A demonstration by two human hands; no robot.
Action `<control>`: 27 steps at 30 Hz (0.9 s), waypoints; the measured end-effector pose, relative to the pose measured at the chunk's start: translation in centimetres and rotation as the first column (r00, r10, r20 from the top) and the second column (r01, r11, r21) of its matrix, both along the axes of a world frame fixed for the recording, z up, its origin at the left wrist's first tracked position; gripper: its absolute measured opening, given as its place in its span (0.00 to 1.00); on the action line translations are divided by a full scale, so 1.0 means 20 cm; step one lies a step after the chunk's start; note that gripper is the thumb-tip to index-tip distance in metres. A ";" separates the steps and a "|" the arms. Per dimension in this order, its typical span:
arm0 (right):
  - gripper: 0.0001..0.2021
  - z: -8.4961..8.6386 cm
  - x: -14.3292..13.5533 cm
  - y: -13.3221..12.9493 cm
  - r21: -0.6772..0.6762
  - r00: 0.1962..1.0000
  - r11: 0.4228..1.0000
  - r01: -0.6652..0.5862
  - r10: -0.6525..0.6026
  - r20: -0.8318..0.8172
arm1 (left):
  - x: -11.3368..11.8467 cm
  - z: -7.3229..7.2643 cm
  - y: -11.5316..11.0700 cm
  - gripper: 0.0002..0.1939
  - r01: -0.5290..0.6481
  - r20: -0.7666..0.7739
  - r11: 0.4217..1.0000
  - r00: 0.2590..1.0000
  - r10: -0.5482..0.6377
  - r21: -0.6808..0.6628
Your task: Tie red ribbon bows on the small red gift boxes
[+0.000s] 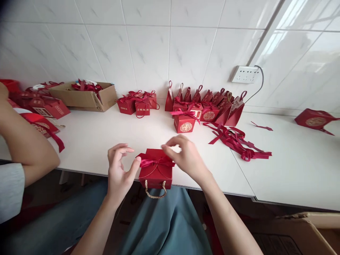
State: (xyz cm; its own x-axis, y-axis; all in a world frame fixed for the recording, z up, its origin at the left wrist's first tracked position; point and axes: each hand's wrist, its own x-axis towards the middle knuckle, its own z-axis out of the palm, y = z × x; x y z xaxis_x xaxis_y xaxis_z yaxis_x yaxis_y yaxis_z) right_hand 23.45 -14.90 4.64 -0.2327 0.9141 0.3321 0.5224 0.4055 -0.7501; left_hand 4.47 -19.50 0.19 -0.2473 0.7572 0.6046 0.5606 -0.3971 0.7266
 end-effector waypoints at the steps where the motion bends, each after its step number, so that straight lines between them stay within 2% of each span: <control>1: 0.09 0.03 -0.04 0.03 -0.014 0.992 0.994 -0.105 0.105 0.074 | 0.00 0.03 0.01 0.03 -0.010 -0.109 0.998 0.994 0.017 0.064; 2: 0.08 0.06 -0.07 0.06 -0.044 0.971 0.979 -0.200 0.204 0.129 | 0.01 0.05 0.02 0.01 0.008 -0.211 0.996 0.977 0.012 0.091; 4: 0.07 0.08 -0.13 0.11 -0.121 0.915 0.932 -0.343 0.360 0.180 | 0.02 0.09 0.03 0.04 0.074 -0.373 0.996 0.926 -0.049 0.053; 7: 0.07 0.08 -0.18 0.16 -0.216 0.865 0.878 -0.427 0.466 0.186 | 0.04 0.11 0.03 0.06 0.111 -0.494 0.993 0.861 -0.121 -0.050; 14: 0.08 0.03 -0.21 0.20 -0.229 0.846 0.863 -0.451 0.495 0.197 | 0.05 0.07 0.01 0.07 0.125 -0.549 0.987 0.821 -0.160 -0.100; 27: 0.10 0.02 -0.23 0.22 -0.231 0.856 0.865 -0.445 0.487 0.176 | 0.05 0.08 0.03 0.07 0.155 -0.501 0.954 0.823 -0.268 -0.256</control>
